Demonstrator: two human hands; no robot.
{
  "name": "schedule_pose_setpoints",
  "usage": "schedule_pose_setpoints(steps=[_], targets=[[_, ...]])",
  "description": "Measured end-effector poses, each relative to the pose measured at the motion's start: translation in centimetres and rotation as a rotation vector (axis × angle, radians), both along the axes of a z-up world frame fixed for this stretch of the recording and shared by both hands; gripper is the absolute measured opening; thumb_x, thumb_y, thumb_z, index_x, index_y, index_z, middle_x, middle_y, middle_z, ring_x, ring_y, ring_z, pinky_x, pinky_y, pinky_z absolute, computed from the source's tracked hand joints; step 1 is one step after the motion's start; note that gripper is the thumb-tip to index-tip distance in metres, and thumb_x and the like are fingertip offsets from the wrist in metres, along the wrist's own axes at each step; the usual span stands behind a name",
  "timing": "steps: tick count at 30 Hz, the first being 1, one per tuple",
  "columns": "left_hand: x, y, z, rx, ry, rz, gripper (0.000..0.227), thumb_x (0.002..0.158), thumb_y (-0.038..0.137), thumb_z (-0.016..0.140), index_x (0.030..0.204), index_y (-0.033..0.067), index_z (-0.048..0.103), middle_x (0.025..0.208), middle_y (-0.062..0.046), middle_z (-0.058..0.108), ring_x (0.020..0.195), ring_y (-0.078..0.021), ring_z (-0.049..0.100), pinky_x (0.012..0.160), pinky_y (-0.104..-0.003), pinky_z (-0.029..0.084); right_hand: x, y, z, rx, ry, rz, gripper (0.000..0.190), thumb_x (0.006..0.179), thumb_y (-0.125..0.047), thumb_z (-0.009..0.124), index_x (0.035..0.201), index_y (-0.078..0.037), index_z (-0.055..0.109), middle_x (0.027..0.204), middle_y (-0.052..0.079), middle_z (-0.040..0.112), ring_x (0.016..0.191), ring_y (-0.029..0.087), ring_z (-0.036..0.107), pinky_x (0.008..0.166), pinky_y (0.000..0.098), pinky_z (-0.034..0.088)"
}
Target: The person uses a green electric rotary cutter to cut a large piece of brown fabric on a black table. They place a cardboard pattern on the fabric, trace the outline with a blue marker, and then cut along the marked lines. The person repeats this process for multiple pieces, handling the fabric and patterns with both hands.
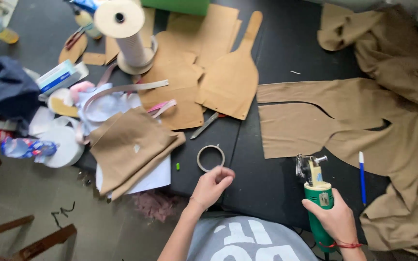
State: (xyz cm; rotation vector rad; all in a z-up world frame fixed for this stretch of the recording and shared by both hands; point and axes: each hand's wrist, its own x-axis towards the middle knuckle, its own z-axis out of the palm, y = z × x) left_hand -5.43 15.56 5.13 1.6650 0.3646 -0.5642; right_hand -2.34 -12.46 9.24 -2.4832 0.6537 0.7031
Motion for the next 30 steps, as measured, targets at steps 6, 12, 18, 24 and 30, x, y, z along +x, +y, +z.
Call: schedule_pose_setpoints(steps=[6, 12, 18, 24, 30], targets=[[10.6, -9.3, -3.6, -0.141, 0.071, 0.308, 0.075, 0.065, 0.023, 0.062, 0.129, 0.0039, 0.028, 0.122, -0.011, 0.049, 0.111, -0.0206, 0.049, 0.086, -0.031, 0.044, -1.7, -2.2, 1.3, -0.19, 0.063, -0.236, 0.064, 0.055, -0.04, 0.068, 0.111, -0.016, 0.05, 0.104, 0.012, 0.06, 0.094, 0.035, 0.055, 0.073, 0.0433, 0.043], [14.6, -12.1, -4.7, 0.56, 0.078, 0.003, 0.032, 0.067, 0.041, 0.052, 0.077, 0.0107, 0.05, 0.084, -0.003, 0.058, 0.079, -0.0257, 0.056, 0.061, -0.039, 0.043, -1.9, -4.5, 0.4, -0.179, -0.062, -0.29, 0.066, 0.057, -0.035, 0.068, 0.115, -0.012, 0.046, 0.11, 0.011, 0.054, 0.096, 0.036, 0.053, 0.074, 0.0455, 0.042], [8.0, -9.6, 0.8, 0.301, 0.099, 0.066, 0.034, 0.073, 0.04, 0.044, 0.087, 0.0088, 0.045, 0.088, -0.01, 0.06, 0.081, -0.0295, 0.056, 0.066, -0.035, 0.039, -1.5, -6.6, -0.9, 0.033, 0.004, -0.372, 0.053, 0.058, -0.029, 0.071, 0.103, -0.006, 0.052, 0.096, 0.009, 0.057, 0.086, 0.024, 0.054, 0.072, 0.0372, 0.042], [1.3, -8.5, -4.1, 0.813, 0.351, -0.541, 0.042, 0.074, 0.054, 0.058, 0.081, 0.0143, 0.048, 0.077, -0.006, 0.06, 0.07, -0.0308, 0.058, 0.058, -0.04, 0.043, -1.3, -5.7, 0.8, 0.054, 0.277, -0.342, 0.043, 0.062, -0.037, 0.064, 0.093, -0.009, 0.058, 0.088, 0.011, 0.062, 0.082, 0.026, 0.057, 0.07, 0.034, 0.041], [5.0, -12.7, -4.9, 0.679, -0.681, -0.668, 0.041, 0.066, 0.039, 0.073, 0.085, 0.012, 0.048, 0.083, -0.007, 0.052, 0.077, -0.0267, 0.052, 0.062, -0.037, 0.039, -1.9, -3.1, 1.1, 0.001, 0.39, -0.322, 0.047, 0.063, -0.044, 0.061, 0.097, -0.011, 0.055, 0.091, 0.009, 0.063, 0.085, 0.025, 0.059, 0.072, 0.0336, 0.042]])
